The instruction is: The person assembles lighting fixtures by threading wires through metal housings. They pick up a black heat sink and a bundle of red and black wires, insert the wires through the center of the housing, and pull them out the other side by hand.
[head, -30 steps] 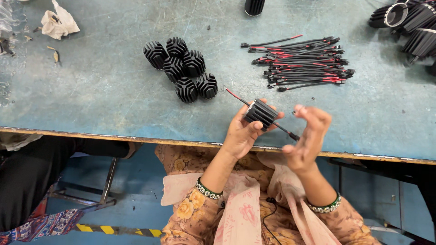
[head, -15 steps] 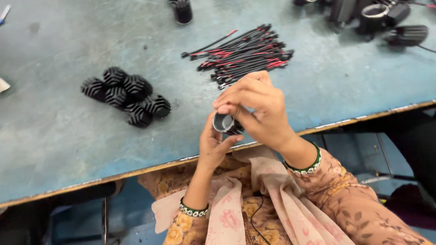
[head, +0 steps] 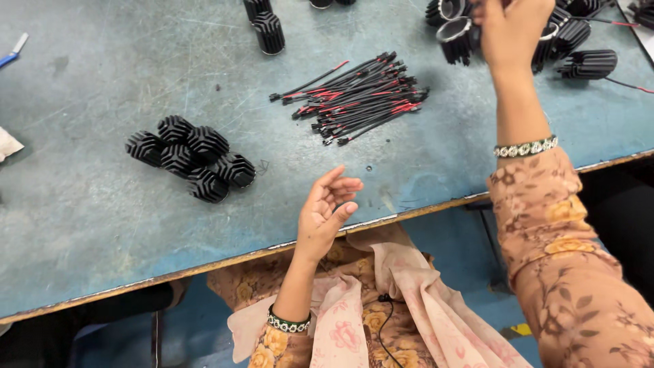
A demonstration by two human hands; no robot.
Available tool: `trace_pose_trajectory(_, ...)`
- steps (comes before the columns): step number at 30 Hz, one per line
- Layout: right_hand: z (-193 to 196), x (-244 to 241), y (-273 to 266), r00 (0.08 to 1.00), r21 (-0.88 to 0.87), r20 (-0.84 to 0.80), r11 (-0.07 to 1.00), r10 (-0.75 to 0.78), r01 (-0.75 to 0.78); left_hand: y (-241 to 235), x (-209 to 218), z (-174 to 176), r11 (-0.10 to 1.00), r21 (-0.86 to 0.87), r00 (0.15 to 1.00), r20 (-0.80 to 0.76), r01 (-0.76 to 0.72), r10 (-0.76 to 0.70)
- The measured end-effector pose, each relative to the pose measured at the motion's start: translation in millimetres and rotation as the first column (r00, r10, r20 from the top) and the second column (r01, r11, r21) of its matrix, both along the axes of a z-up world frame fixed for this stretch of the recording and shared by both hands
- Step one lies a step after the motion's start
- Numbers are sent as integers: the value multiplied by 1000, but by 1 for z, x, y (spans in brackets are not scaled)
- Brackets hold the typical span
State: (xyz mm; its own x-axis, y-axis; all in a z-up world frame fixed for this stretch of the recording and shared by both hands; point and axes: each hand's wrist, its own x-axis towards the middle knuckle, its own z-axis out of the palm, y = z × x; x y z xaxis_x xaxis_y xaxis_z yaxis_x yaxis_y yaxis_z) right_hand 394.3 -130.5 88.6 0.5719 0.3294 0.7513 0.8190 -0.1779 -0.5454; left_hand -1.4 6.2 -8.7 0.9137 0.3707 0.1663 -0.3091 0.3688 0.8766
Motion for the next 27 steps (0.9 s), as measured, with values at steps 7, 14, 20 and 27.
trace_pose_trajectory(7, -35, 9, -27, 998, -23, 61, 999, -35, 36, 2, 0, -3, 999, -36, 1000, 0, 2, -2)
trace_pose_trajectory(14, -38, -72, 33, 981, -274, 134, 957, 139, -98, 0, 2, -5, 1000, -8, 1000, 10, 9, -9)
trace_pose_trajectory(20, -56, -90, 123, 897, -542, 286, 829, 339, -140, -5, 2, -9, 1000, 5, 999, -27, -18, 18)
trace_pose_trajectory(27, -71, -83, 159, 902, -637, 338, 771, 268, 10, -3, 0, -5, 999, -36, 997, -73, 29, -31)
